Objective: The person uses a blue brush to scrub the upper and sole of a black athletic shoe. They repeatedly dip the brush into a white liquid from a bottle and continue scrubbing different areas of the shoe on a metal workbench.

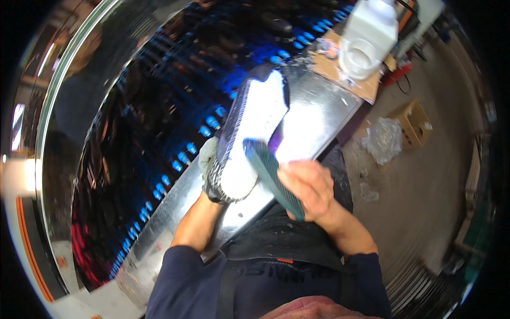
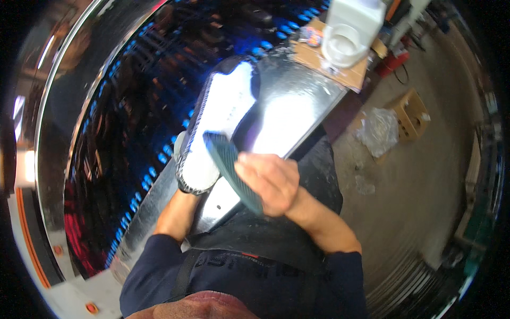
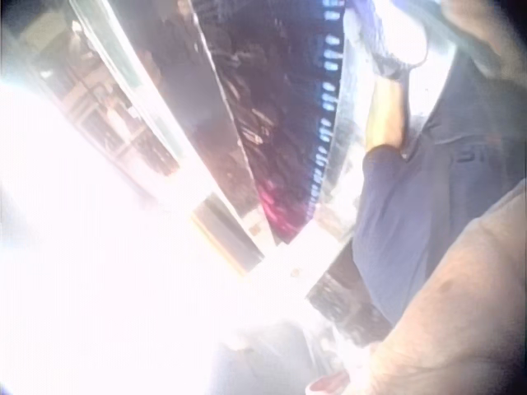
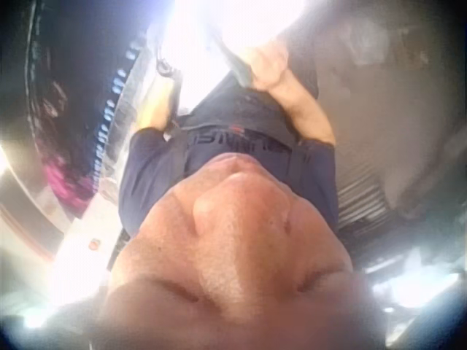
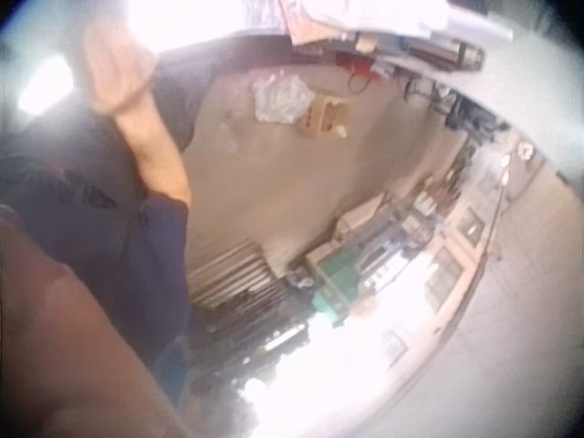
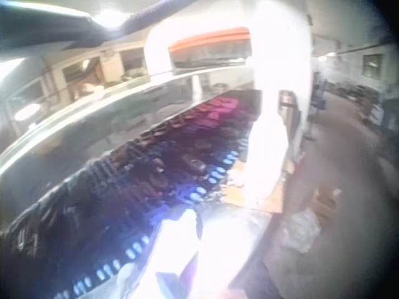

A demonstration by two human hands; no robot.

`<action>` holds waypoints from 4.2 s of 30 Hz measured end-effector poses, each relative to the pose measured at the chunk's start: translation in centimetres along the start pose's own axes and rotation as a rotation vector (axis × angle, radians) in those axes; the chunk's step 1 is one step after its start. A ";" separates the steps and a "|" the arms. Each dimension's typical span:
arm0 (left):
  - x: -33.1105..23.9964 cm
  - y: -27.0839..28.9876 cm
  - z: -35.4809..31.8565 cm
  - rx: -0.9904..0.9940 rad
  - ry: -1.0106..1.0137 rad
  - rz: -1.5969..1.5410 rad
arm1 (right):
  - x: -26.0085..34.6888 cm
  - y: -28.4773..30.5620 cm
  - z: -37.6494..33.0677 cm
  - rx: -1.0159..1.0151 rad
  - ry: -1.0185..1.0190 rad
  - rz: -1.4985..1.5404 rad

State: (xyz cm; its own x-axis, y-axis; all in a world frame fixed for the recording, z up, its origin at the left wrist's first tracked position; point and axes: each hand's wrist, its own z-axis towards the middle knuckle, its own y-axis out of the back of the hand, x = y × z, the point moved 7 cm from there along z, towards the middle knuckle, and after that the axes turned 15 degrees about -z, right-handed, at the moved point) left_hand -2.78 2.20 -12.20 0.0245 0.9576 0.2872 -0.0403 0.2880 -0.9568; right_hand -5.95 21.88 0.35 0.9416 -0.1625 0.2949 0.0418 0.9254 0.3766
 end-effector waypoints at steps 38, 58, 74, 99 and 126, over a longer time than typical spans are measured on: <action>-7.6 -13.7 23.9 -0.612 -0.331 2.322 | -17.8 -4.4 -6.9 -0.064 -1.105 0.741; -4.2 -11.7 17.5 -0.628 -0.204 1.754 | -18.4 -3.5 -7.2 -0.253 -1.120 1.014; 10.6 -18.1 -2.2 0.522 -0.200 2.655 | -19.6 5.2 -3.2 -0.406 -1.048 0.770; 4.9 -10.9 2.0 0.669 -0.644 2.313 | -28.2 5.7 10.9 0.509 -0.565 -0.679; -3.7 -3.1 -3.9 0.261 -0.210 2.268 | -28.8 5.6 -3.6 0.140 -1.310 0.731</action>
State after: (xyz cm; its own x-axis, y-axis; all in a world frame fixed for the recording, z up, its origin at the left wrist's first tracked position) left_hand 1.19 -2.24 -10.47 -0.3006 -0.4002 -0.8657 0.0725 -0.9147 0.3977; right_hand -31.61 33.00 -9.22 -0.2186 0.0551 0.9743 -0.3939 0.9084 -0.1398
